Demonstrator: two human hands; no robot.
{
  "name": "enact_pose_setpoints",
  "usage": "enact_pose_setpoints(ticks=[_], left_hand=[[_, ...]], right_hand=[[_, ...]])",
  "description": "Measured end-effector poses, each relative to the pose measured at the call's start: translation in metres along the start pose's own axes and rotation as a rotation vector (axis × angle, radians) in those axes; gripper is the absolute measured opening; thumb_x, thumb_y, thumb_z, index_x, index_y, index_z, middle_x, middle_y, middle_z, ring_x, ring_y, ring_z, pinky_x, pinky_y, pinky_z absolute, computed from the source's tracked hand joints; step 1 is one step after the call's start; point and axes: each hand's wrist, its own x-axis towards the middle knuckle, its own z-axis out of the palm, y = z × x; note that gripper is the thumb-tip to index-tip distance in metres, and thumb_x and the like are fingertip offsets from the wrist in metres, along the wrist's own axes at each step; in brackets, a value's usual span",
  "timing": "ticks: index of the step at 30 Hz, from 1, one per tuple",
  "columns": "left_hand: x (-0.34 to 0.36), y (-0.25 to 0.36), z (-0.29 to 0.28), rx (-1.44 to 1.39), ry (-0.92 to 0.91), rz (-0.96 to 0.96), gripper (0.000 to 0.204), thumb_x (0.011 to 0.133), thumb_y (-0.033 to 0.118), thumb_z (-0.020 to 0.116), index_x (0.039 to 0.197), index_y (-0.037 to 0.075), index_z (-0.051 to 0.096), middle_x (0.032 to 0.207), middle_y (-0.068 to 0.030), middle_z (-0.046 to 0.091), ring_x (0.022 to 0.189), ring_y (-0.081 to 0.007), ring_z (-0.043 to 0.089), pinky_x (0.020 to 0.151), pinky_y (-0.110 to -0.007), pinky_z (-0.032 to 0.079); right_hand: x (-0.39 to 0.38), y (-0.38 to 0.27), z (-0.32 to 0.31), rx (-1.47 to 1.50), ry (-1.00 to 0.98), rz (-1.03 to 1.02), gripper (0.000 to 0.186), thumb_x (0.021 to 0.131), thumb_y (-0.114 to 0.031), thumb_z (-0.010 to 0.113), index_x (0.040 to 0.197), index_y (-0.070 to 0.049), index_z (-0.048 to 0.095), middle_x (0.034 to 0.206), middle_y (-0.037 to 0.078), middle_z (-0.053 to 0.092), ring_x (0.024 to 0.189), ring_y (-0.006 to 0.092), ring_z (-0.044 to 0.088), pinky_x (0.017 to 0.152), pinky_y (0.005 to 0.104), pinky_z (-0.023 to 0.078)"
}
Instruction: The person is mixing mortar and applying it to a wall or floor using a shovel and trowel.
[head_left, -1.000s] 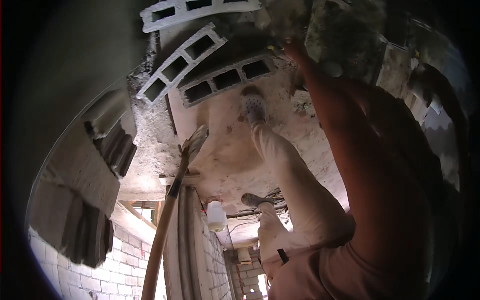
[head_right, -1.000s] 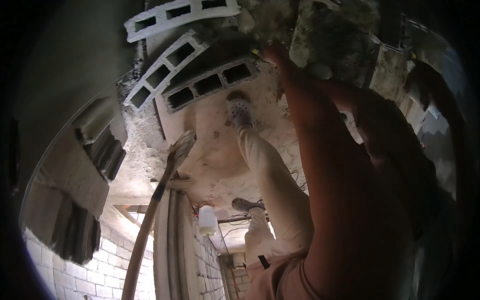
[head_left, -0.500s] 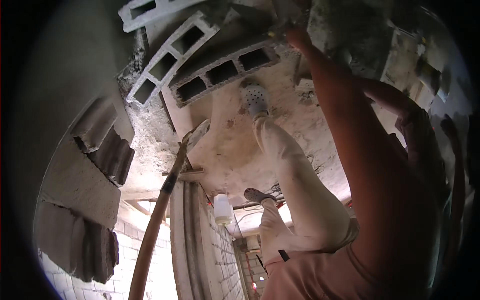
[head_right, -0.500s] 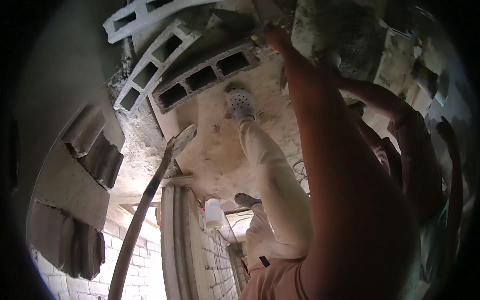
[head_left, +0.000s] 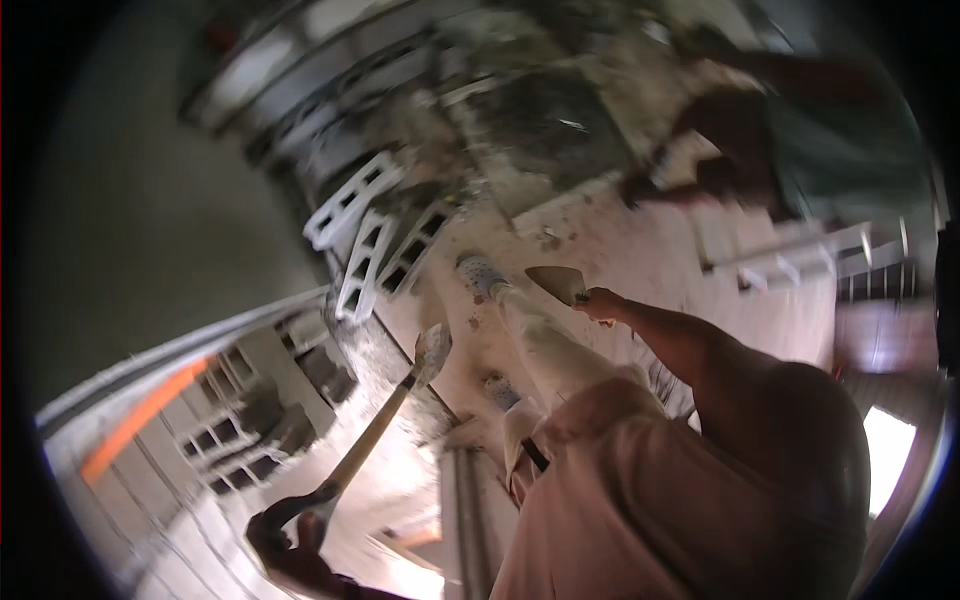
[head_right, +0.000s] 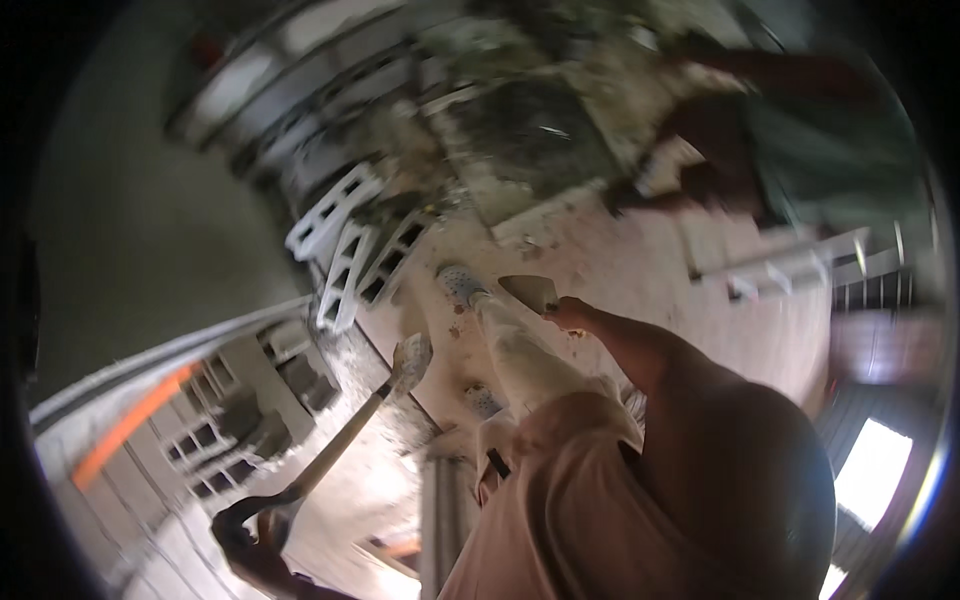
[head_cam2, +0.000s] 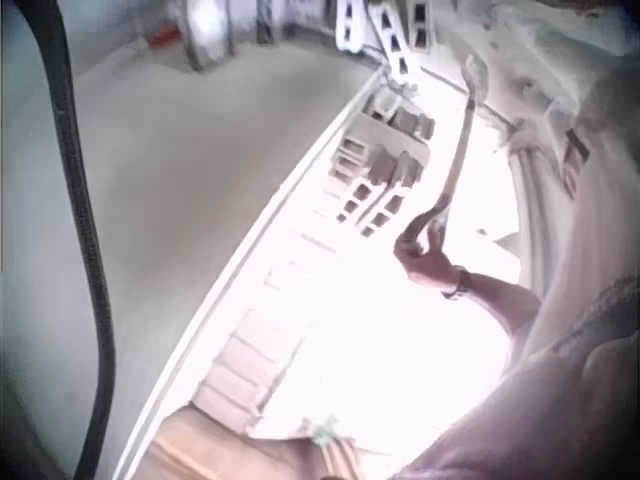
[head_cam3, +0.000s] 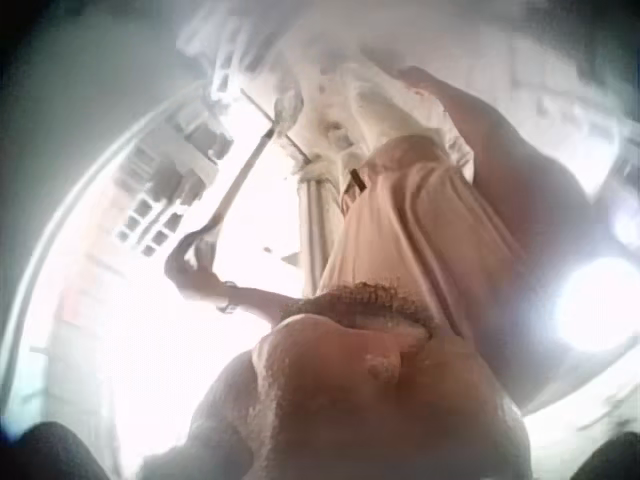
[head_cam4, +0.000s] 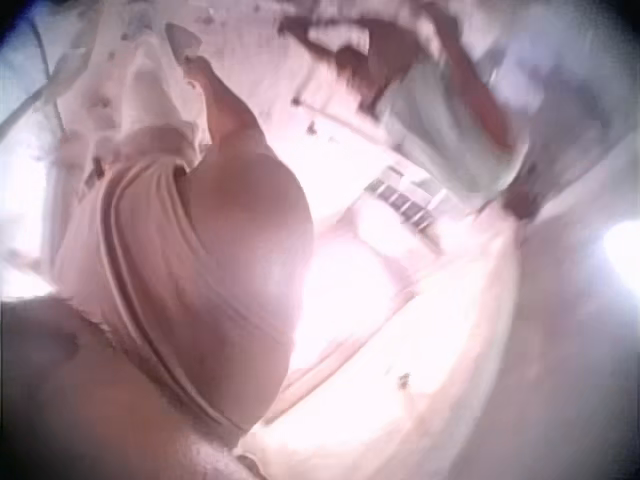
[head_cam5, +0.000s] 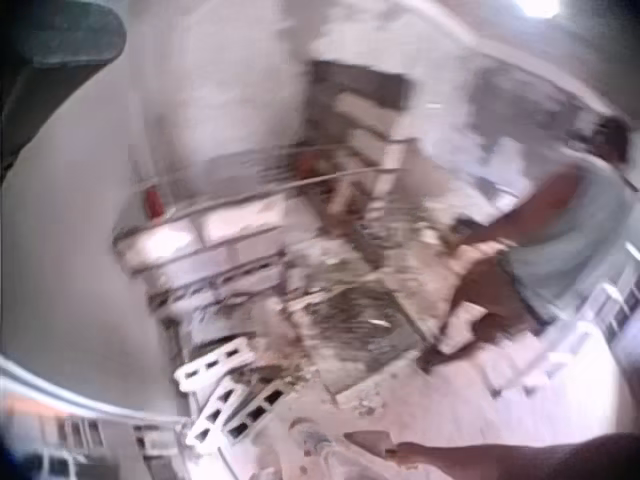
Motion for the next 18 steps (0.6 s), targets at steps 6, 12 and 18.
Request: enact_pose_setpoints(ticks=[6, 12, 18], left_hand=[[-0.079, -0.027, -0.022, -0.396, -0.392, 0.151, 0.048, 0.074, 0.010, 0.077, 0.117, -0.002, 0.060, 0.100, -0.0157, 0.068, 0.083, -0.0199, 0.067, 0.068, -0.034, 0.055], [-0.092, 0.075, 0.013, -0.450, -0.317, 0.162, 0.047, 0.077, 0.022, 0.078, 0.111, -0.005, 0.060, 0.087, -0.0160, 0.066, 0.065, -0.0196, 0.060, 0.056, -0.032, 0.049], [-0.248, 0.329, -0.013, -0.346, -0.657, 0.948, 0.043, 0.064, 0.021, 0.085, 0.092, -0.002, 0.064, 0.083, -0.0119, 0.064, 0.077, -0.0205, 0.059, 0.073, -0.034, 0.048]], right_hand=[[-0.230, 0.192, 0.064, 0.276, 0.232, 0.170, 0.044, 0.089, -0.046, 0.059, 0.093, -0.002, 0.065, 0.063, 0.010, 0.060, 0.053, 0.0235, 0.063, 0.049, 0.0400, 0.054], [-0.393, 0.363, 0.168, 0.866, 0.531, 0.481, 0.043, 0.087, -0.044, 0.061, 0.094, -0.001, 0.064, 0.067, 0.011, 0.064, 0.053, 0.0230, 0.063, 0.047, 0.0398, 0.054], [-0.431, 0.535, 0.285, 1.233, 0.570, 0.643, 0.039, 0.088, -0.041, 0.062, 0.101, -0.004, 0.064, 0.073, 0.013, 0.065, 0.057, 0.0256, 0.064, 0.046, 0.0426, 0.054]])
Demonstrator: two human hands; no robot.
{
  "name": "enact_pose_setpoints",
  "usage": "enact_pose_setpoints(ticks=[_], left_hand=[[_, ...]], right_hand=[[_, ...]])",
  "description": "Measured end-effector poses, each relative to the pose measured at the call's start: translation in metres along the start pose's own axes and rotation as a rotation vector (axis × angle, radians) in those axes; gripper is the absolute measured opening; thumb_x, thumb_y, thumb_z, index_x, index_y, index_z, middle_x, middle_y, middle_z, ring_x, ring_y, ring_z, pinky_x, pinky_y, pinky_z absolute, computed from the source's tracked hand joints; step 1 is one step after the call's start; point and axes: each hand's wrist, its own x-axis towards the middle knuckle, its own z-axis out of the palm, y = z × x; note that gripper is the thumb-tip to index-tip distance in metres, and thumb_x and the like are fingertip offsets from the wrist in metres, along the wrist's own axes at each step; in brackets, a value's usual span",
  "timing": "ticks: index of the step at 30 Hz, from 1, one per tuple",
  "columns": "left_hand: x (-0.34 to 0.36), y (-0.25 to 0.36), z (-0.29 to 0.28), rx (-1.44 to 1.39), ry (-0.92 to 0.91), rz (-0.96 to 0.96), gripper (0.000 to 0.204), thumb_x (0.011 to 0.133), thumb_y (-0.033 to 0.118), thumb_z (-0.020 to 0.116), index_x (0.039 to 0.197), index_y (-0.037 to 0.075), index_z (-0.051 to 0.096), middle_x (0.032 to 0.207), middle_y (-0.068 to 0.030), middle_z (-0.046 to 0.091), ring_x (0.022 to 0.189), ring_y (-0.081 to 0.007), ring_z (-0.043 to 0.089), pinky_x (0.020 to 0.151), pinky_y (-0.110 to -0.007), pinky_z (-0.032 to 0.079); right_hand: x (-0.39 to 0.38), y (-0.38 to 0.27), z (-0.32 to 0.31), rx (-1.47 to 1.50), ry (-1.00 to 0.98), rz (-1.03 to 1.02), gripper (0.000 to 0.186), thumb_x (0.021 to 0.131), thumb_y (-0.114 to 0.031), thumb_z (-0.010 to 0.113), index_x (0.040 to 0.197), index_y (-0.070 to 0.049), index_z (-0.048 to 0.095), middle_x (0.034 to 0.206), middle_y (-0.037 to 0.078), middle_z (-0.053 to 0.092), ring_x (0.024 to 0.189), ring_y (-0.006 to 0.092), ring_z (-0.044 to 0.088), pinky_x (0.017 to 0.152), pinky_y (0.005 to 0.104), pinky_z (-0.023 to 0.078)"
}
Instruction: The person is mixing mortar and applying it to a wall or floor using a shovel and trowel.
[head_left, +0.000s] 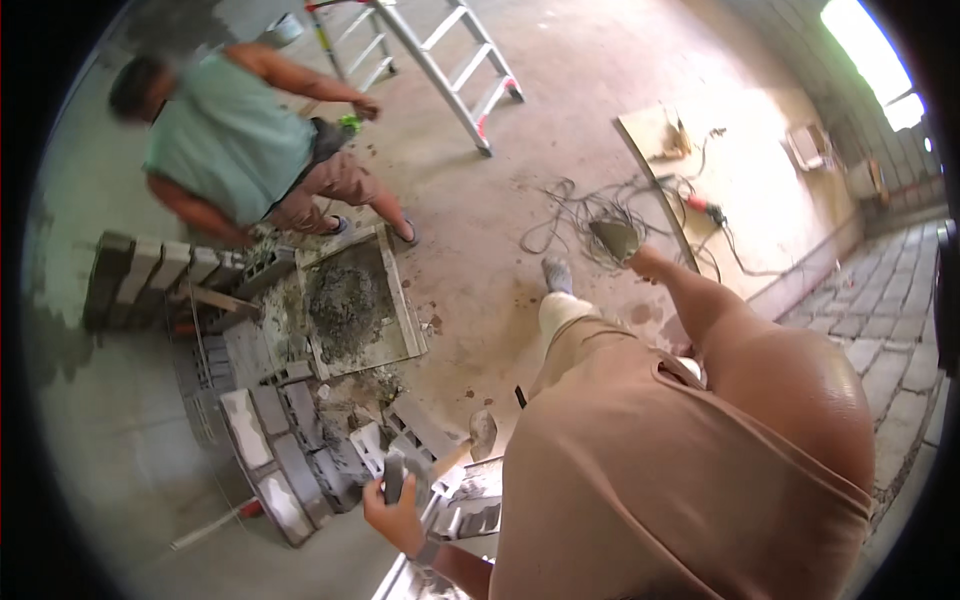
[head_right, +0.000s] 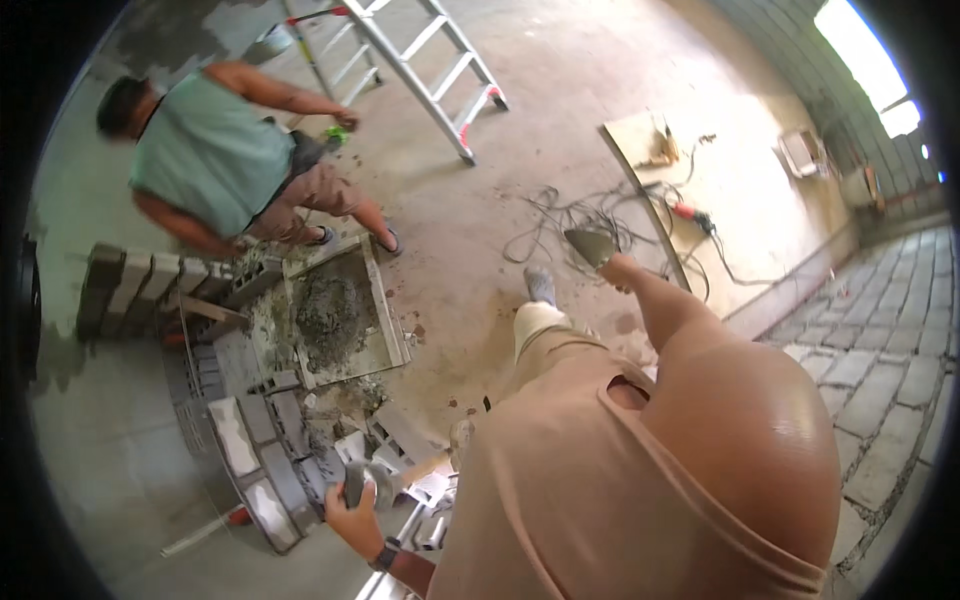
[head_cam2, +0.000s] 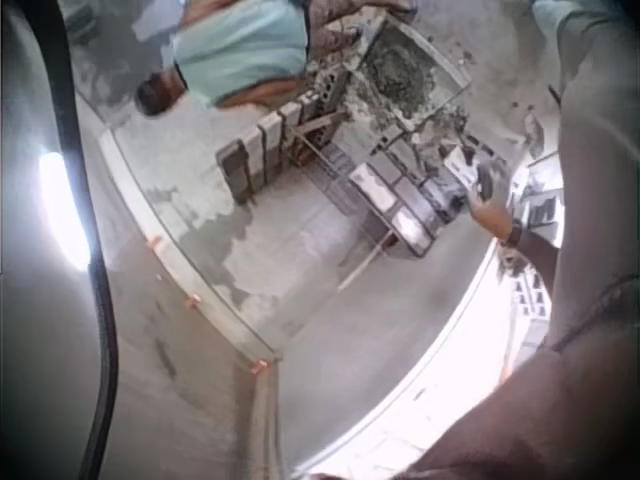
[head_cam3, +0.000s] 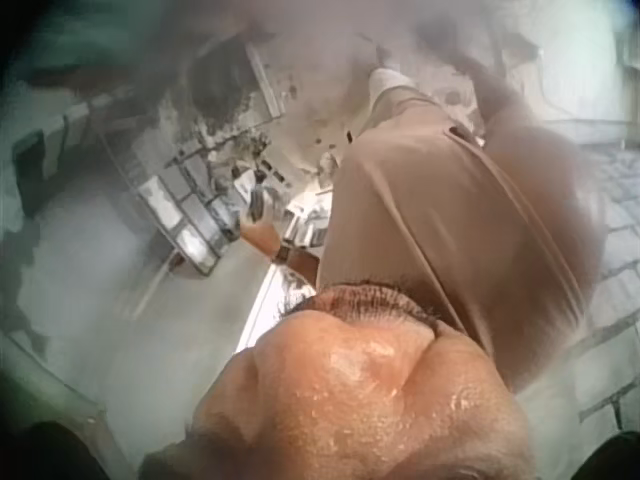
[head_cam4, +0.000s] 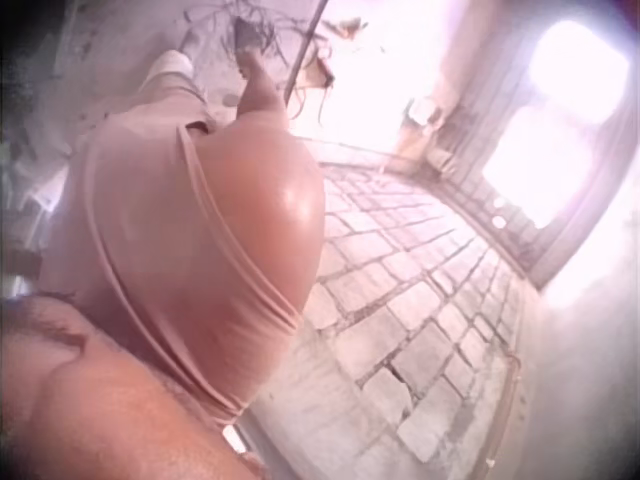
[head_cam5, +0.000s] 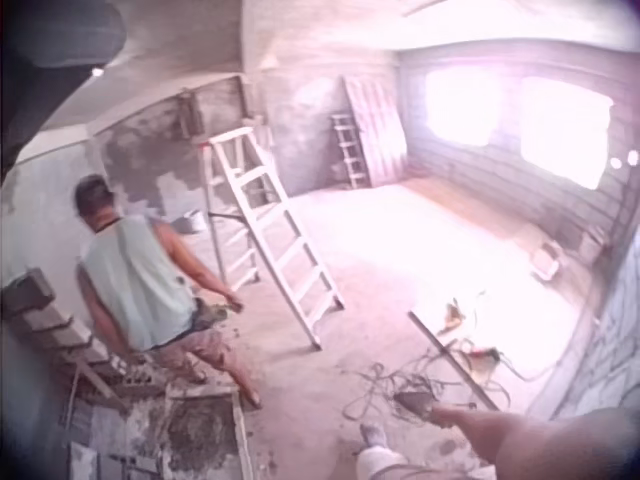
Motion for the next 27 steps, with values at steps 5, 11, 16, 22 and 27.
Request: enact_pose_setpoints(ticks=[5, 11, 16, 22, 27], left_hand=[[0.097, 0.202, 0.028, -0.016, -0.110, 0.336, 0.039, 0.065, 0.009, 0.085, 0.097, 0.000, 0.065, 0.087, -0.0071, 0.067, 0.081, -0.0131, 0.062, 0.072, -0.028, 0.050], [0.209, 0.389, 0.041, 0.027, 0.042, 0.548, 0.049, 0.064, 0.006, 0.085, 0.107, -0.002, 0.063, 0.098, -0.0083, 0.066, 0.086, -0.0165, 0.062, 0.078, -0.030, 0.050], [0.288, 0.509, 0.102, -0.081, 0.032, 0.824, 0.052, 0.064, 0.007, 0.086, 0.109, -0.003, 0.062, 0.103, -0.0093, 0.065, 0.093, -0.0169, 0.061, 0.083, -0.031, 0.050], [0.385, 0.655, 0.243, -0.308, -0.296, 0.973, 0.052, 0.078, 0.011, 0.081, 0.122, -0.002, 0.057, 0.108, -0.0092, 0.064, 0.087, -0.0134, 0.060, 0.078, -0.025, 0.048], [0.497, 0.768, 0.325, -0.469, -0.279, 0.789, 0.055, 0.079, 0.007, 0.079, 0.127, -0.001, 0.054, 0.098, -0.0075, 0.063, 0.066, -0.0071, 0.052, 0.060, -0.017, 0.040]], right_hand=[[-0.001, 0.071, -0.066, 0.136, -0.109, -0.016, 0.029, 0.094, -0.035, 0.052, 0.103, -0.011, 0.064, 0.074, 0.011, 0.060, 0.062, 0.0218, 0.062, 0.050, 0.0396, 0.052], [0.059, 0.138, -0.131, 0.511, 0.068, 0.244, 0.034, 0.089, -0.037, 0.061, 0.089, -0.003, 0.065, 0.066, 0.009, 0.057, 0.059, 0.0216, 0.060, 0.048, 0.0418, 0.047], [0.095, 0.154, -0.201, 0.684, 0.267, 0.209, 0.038, 0.085, -0.038, 0.066, 0.082, -0.001, 0.067, 0.059, 0.007, 0.054, 0.049, 0.0212, 0.055, 0.043, 0.0395, 0.040], [0.140, 0.113, -0.273, 0.898, 0.310, 0.377, 0.038, 0.085, -0.039, 0.067, 0.080, -0.001, 0.064, 0.058, 0.007, 0.054, 0.043, 0.0200, 0.052, 0.039, 0.0365, 0.036], [0.185, 0.064, -0.319, 1.013, 0.259, 0.515, 0.040, 0.084, -0.045, 0.067, 0.076, -0.006, 0.061, 0.057, 0.004, 0.050, 0.043, 0.0173, 0.046, 0.040, 0.0363, 0.034]])
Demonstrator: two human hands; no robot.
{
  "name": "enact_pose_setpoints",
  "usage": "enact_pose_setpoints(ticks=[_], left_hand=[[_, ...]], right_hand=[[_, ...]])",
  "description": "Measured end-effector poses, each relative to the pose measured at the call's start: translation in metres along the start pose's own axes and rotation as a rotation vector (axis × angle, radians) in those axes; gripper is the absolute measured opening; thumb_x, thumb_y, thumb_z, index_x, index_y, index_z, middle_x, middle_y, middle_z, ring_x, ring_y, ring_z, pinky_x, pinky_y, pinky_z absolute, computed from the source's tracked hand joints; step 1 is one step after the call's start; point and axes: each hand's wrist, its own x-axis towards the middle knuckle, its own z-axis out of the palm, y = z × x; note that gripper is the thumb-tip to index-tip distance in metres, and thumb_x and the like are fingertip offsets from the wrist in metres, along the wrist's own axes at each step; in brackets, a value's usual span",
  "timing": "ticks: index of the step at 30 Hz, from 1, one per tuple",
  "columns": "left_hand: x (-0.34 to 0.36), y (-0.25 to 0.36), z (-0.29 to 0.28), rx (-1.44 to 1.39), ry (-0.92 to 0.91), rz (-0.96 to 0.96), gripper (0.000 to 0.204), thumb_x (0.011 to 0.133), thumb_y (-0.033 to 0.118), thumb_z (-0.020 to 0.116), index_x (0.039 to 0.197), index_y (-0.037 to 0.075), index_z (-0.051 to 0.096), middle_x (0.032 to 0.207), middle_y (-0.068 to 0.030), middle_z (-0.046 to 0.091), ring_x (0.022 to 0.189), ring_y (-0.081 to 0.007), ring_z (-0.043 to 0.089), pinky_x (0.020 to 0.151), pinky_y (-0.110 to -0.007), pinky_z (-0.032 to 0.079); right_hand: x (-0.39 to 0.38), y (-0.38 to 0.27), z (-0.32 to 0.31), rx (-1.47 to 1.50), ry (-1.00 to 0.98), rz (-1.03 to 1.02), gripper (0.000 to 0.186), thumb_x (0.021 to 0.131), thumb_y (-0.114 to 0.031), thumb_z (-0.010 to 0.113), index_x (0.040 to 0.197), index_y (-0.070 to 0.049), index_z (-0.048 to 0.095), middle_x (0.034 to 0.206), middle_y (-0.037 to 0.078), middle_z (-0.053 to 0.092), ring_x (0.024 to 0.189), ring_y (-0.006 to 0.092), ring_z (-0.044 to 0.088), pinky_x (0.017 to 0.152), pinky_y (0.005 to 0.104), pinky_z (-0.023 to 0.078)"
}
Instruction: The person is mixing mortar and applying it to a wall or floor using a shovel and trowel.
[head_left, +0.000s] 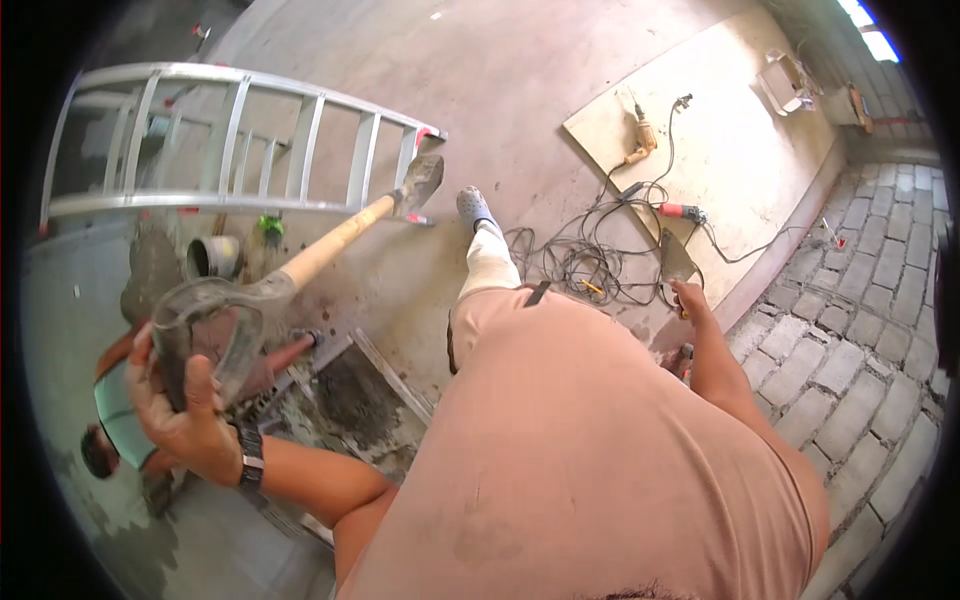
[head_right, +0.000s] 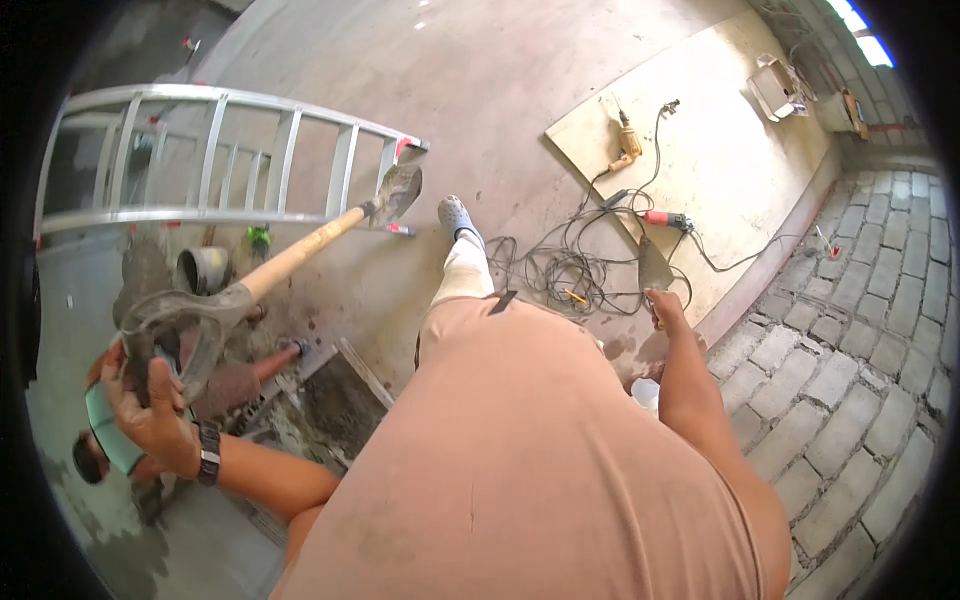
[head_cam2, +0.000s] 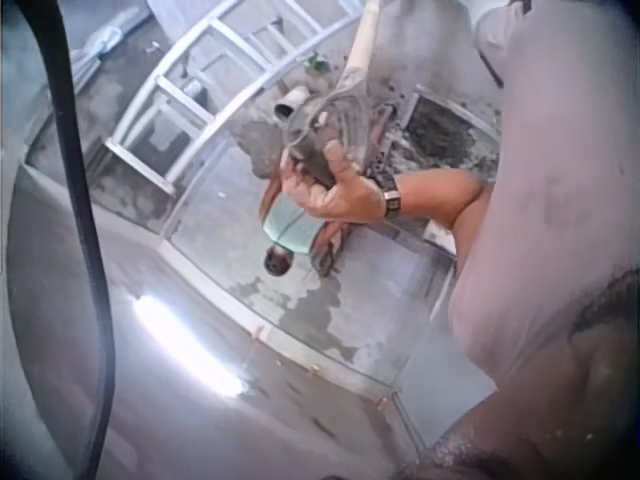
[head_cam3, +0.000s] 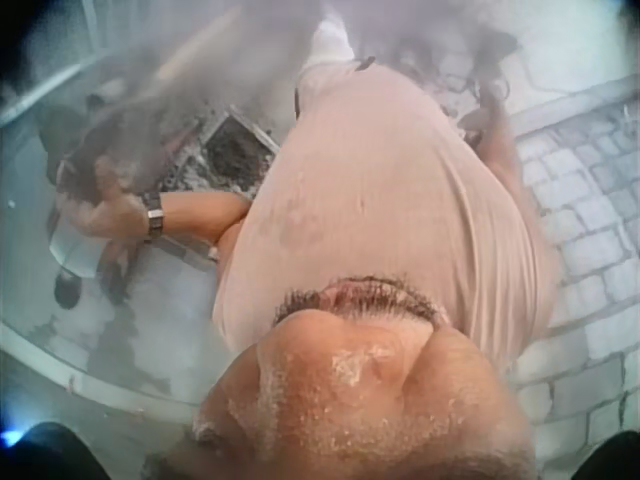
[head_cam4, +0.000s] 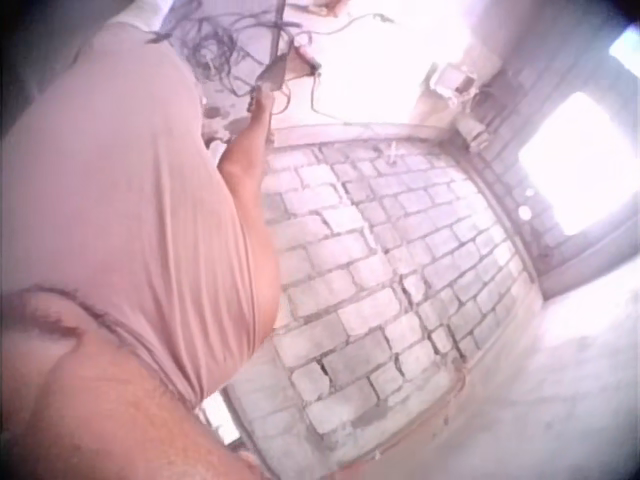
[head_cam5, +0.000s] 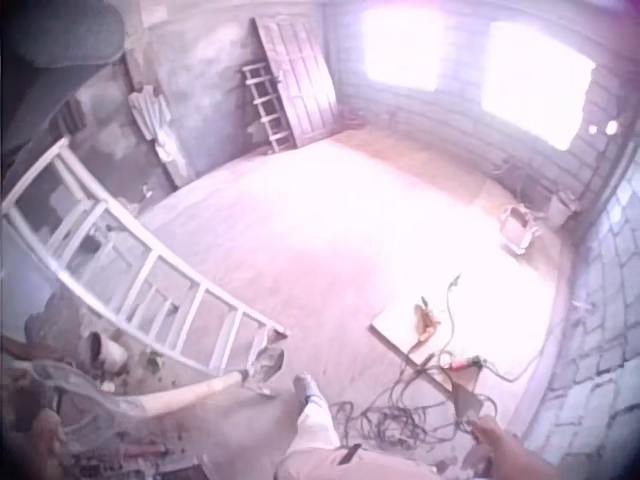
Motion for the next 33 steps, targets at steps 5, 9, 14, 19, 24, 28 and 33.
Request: enact_pose_setpoints(ticks=[5, 9, 14, 19, 24, 28, 33], left_hand=[[0.229, -0.021, 0.095, -0.064, -0.068, 0.146, 0.050, 0.082, 0.007, 0.076, 0.126, 0.000, 0.055, 0.088, -0.0063, 0.064, 0.051, -0.0017, 0.038, 0.045, -0.019, 0.026], [0.384, -0.010, 0.188, -0.082, -0.176, 0.266, 0.034, 0.079, 0.015, 0.081, 0.108, 0.002, 0.068, 0.084, 0.0004, 0.069, 0.054, 0.0006, 0.042, 0.048, -0.018, 0.029], [0.540, -0.017, 0.307, -0.108, -0.333, 0.218, 0.045, 0.077, 0.015, 0.084, 0.116, 0.004, 0.062, 0.075, -0.0008, 0.069, 0.063, -0.0020, 0.050, 0.056, -0.017, 0.035], [0.660, -0.045, 0.384, -0.155, -0.285, 0.172, 0.046, 0.077, 0.015, 0.083, 0.115, 0.002, 0.062, 0.074, -0.0033, 0.068, 0.060, -0.0031, 0.050, 0.054, -0.019, 0.035], [0.780, -0.075, 0.389, -0.065, -0.119, -0.032, 0.049, 0.074, 0.019, 0.086, 0.113, 0.002, 0.062, 0.069, -0.0025, 0.066, 0.058, -0.0035, 0.050, 0.053, -0.020, 0.035], [0.862, -0.078, 0.376, 0.098, 0.054, -0.115, 0.049, 0.071, 0.019, 0.086, 0.111, 0.002, 0.063, 0.064, -0.0012, 0.063, 0.057, -0.0048, 0.049, 0.054, -0.021, 0.036], [0.934, -0.105, 0.358, 0.021, 0.218, -0.223, 0.051, 0.069, 0.014, 0.086, 0.112, 0.001, 0.063, 0.068, -0.0033, 0.064, 0.062, -0.0062, 0.055, 0.059, -0.020, 0.041]], right_hand=[[-0.010, -0.092, 0.033, 0.187, 0.076, 0.149, 0.038, 0.086, -0.041, 0.066, 0.090, -0.003, 0.066, 0.057, 0.004, 0.050, 0.044, 0.0163, 0.048, 0.040, 0.0350, 0.037], [-0.027, -0.202, 0.042, 0.184, 0.101, 0.059, 0.037, 0.086, -0.041, 0.066, 0.088, -0.004, 0.065, 0.057, 0.003, 0.050, 0.043, 0.0156, 0.047, 0.039, 0.0342, 0.037], [-0.010, -0.301, 0.053, 0.299, 0.133, -0.020, 0.033, 0.086, -0.038, 0.065, 0.080, -0.005, 0.061, 0.054, 0.003, 0.049, 0.041, 0.0157, 0.047, 0.038, 0.0334, 0.036], [0.090, -0.361, 0.068, 0.252, 0.103, 0.148, 0.031, 0.086, -0.036, 0.064, 0.074, -0.008, 0.056, 0.054, 0.003, 0.047, 0.041, 0.0166, 0.045, 0.039, 0.0335, 0.037], [0.205, -0.532, 0.059, 0.192, -0.005, 0.229, 0.028, 0.084, -0.034, 0.064, 0.074, -0.009, 0.056, 0.055, 0.002, 0.046, 0.041, 0.0162, 0.043, 0.039, 0.0331, 0.035], [0.285, -0.809, 0.059, -0.104, -0.185, -0.070, 0.026, 0.082, -0.033, 0.064, 0.077, -0.009, 0.056, 0.055, 0.002, 0.044, 0.042, 0.0155, 0.042, 0.038, 0.0323, 0.034], [0.409, -1.160, 0.033, -0.061, -0.119, -0.277, 0.039, 0.089, -0.054, 0.061, 0.073, -0.020, 0.051, 0.049, -0.005, 0.039, 0.036, 0.0085, 0.035, 0.033, 0.0271, 0.027]])
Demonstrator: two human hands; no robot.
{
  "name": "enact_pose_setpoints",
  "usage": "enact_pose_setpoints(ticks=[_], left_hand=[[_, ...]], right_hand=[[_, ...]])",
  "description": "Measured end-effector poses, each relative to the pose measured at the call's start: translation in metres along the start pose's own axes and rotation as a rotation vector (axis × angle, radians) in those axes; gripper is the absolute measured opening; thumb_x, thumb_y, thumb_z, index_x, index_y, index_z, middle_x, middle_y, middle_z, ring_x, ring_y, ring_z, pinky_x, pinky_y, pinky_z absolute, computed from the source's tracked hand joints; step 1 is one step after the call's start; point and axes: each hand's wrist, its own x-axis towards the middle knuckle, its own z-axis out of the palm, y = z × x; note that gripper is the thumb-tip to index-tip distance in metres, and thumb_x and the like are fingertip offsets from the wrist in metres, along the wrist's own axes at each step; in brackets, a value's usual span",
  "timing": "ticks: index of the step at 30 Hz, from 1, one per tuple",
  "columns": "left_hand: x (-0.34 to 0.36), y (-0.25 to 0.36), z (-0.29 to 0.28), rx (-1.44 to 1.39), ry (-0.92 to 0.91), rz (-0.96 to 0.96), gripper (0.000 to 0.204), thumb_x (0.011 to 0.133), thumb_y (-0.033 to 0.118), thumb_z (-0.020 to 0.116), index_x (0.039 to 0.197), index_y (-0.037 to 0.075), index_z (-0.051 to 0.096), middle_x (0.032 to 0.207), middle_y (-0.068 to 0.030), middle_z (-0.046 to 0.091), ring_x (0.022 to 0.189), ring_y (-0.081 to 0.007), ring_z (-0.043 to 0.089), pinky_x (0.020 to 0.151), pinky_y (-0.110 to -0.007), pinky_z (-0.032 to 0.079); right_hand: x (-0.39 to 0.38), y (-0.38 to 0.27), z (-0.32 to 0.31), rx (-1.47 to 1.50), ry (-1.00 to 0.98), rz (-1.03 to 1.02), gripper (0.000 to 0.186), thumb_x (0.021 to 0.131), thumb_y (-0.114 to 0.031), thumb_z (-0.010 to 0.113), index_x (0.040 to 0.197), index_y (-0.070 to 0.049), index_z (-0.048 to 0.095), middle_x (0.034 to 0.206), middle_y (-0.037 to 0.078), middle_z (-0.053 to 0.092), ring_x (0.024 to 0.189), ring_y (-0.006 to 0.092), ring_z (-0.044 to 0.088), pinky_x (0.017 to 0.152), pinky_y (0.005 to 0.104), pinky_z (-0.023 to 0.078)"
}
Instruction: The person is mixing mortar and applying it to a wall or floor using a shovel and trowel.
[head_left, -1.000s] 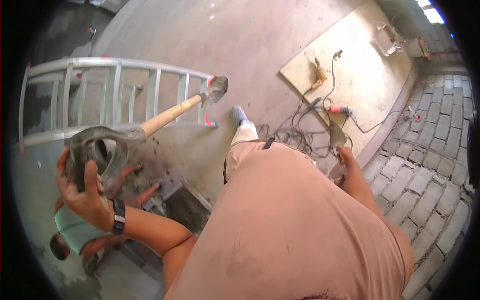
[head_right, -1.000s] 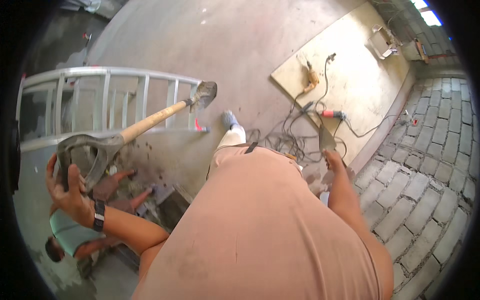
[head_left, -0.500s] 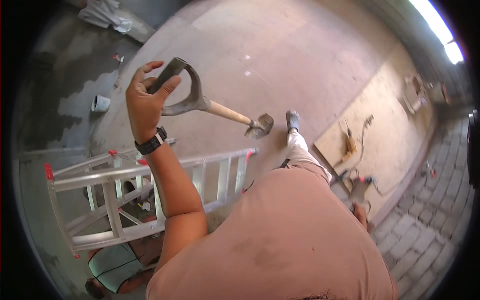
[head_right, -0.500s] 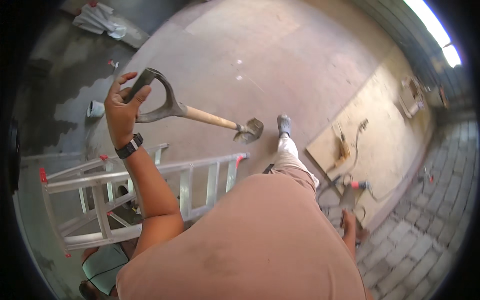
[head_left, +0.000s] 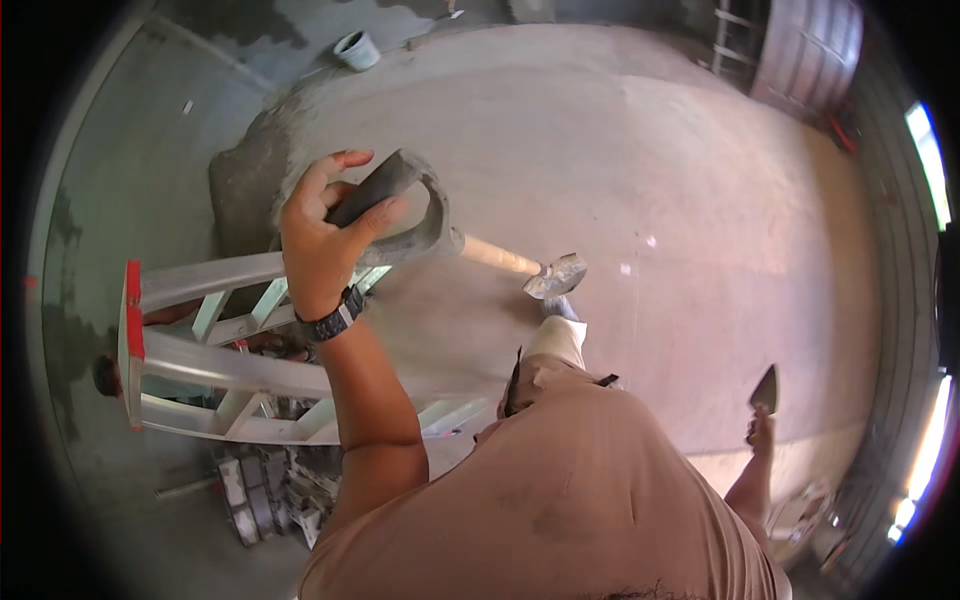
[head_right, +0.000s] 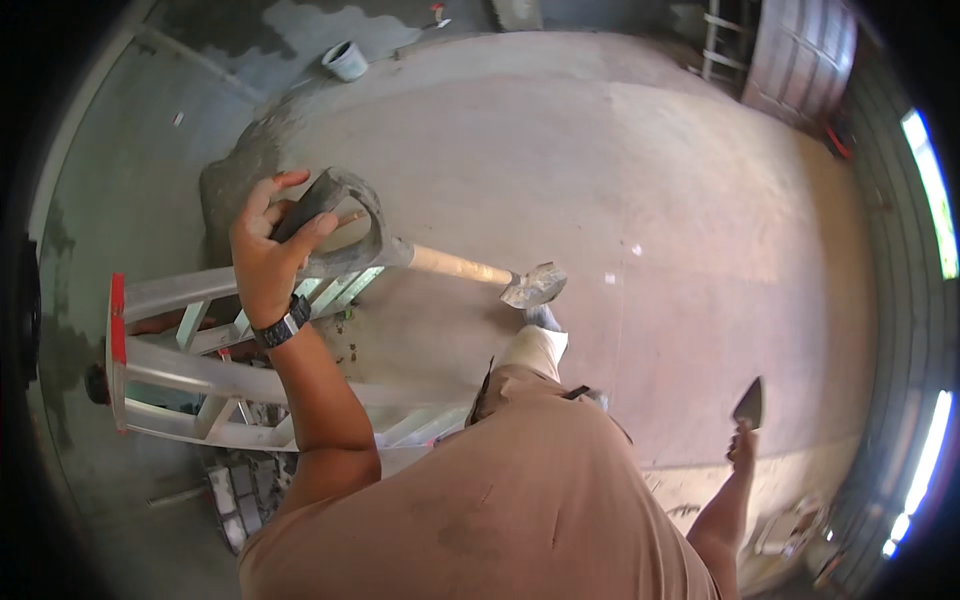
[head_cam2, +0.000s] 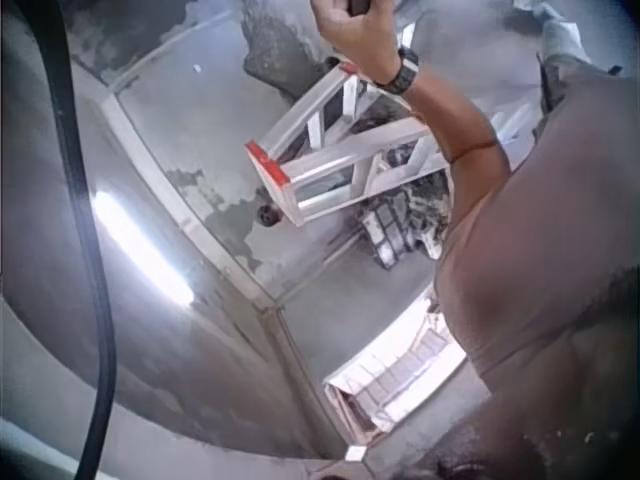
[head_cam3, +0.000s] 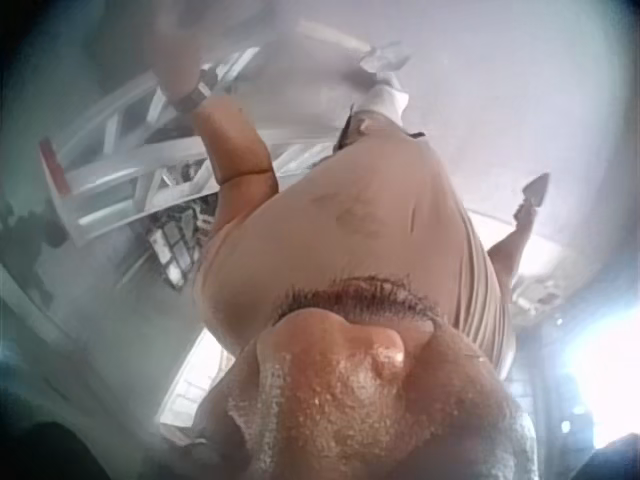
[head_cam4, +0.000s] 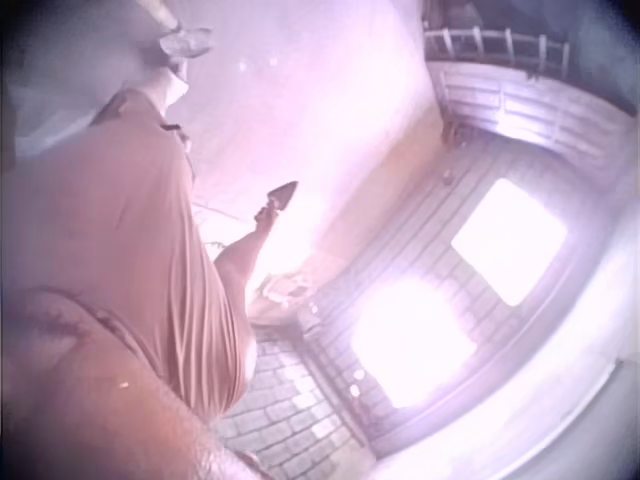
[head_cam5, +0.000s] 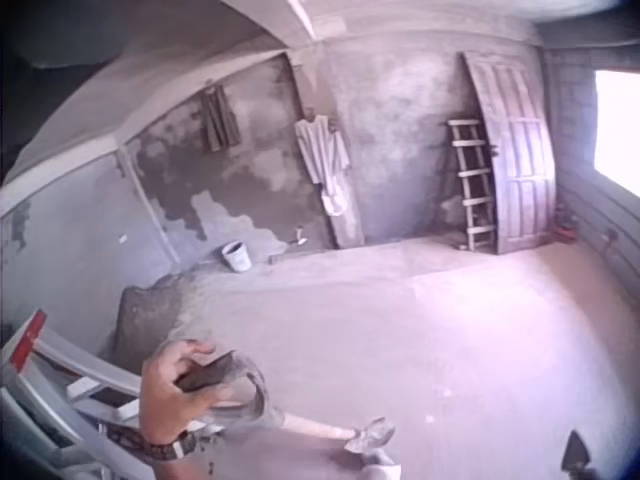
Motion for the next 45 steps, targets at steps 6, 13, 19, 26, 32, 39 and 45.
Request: enact_pose_setpoints(ticks=[6, 13, 19, 26, 32, 39, 45], left_hand=[[0.120, -0.053, -0.001, 0.024, 0.084, 0.010, 0.053, 0.069, 0.014, 0.085, 0.114, -0.001, 0.061, 0.073, -0.0053, 0.065, 0.065, -0.0077, 0.057, 0.061, -0.021, 0.044], [0.269, -0.113, -0.026, 0.119, 0.155, -0.030, 0.050, 0.070, 0.008, 0.081, 0.115, 0.000, 0.061, 0.076, -0.0057, 0.067, 0.070, -0.0089, 0.061, 0.065, -0.023, 0.047], [0.378, -0.188, -0.079, 0.297, 0.424, -0.225, 0.047, 0.072, 0.006, 0.079, 0.114, -0.002, 0.061, 0.097, -0.0087, 0.068, 0.080, -0.0080, 0.060, 0.067, -0.024, 0.048], [0.519, -0.302, -0.136, 0.710, 0.734, -0.244, 0.043, 0.074, 0.008, 0.079, 0.112, 0.001, 0.062, 0.084, -0.0070, 0.067, 0.069, -0.0080, 0.059, 0.060, -0.024, 0.049], [0.617, -0.365, -0.200, 0.356, 1.024, -0.557, 0.044, 0.080, 0.009, 0.079, 0.117, -0.002, 0.059, 0.089, -0.0076, 0.066, 0.072, -0.0113, 0.061, 0.061, -0.025, 0.050], [0.706, -0.499, -0.287, 0.459, 1.155, -0.728, 0.050, 0.077, 0.014, 0.083, 0.117, -0.003, 0.059, 0.089, -0.0075, 0.065, 0.079, -0.0112, 0.059, 0.068, -0.023, 0.046], [0.835, -0.622, -0.408, 0.365, 1.203, -0.659, 0.044, 0.078, 0.013, 0.082, 0.114, -0.002, 0.060, 0.085, -0.0048, 0.064, 0.075, -0.0082, 0.056, 0.064, -0.021, 0.043]], right_hand=[[0.052, -0.303, 0.151, 0.035, 0.172, -0.272, 0.031, 0.087, -0.050, 0.064, 0.086, -0.020, 0.057, 0.054, -0.006, 0.036, 0.038, 0.0074, 0.033, 0.032, 0.0253, 0.024], [0.056, -0.430, 0.346, -0.635, -0.215, -0.310, 0.033, 0.087, -0.038, 0.065, 0.077, -0.009, 0.056, 0.054, 0.001, 0.046, 0.034, 0.0144, 0.042, 0.030, 0.0325, 0.033], [0.117, -0.455, 0.501, -0.712, -0.308, 0.016, 0.038, 0.086, -0.041, 0.063, 0.075, -0.005, 0.058, 0.054, 0.006, 0.052, 0.035, 0.0185, 0.047, 0.031, 0.0374, 0.036], [0.247, -0.695, 0.711, -0.855, -0.386, 0.036, 0.042, 0.087, -0.047, 0.060, 0.073, -0.007, 0.057, 0.053, 0.006, 0.052, 0.035, 0.0191, 0.047, 0.031, 0.0379, 0.035], [0.261, -1.024, 1.008, -0.930, -0.555, -0.343, 0.045, 0.088, -0.054, 0.058, 0.076, -0.011, 0.056, 0.053, 0.004, 0.051, 0.037, 0.0193, 0.047, 0.032, 0.0371, 0.033], [-0.017, -1.221, 1.395, -1.221, -0.947, -0.655, 0.048, 0.087, -0.054, 0.063, 0.090, -0.006, 0.061, 0.064, 0.002, 0.052, 0.044, 0.0138, 0.046, 0.041, 0.0314, 0.038], [-0.043, -1.236, 1.586, -1.379, -0.876, -0.531, 0.048, 0.087, -0.054, 0.064, 0.092, -0.006, 0.059, 0.060, 0.001, 0.047, 0.043, 0.0127, 0.042, 0.039, 0.0310, 0.036]])
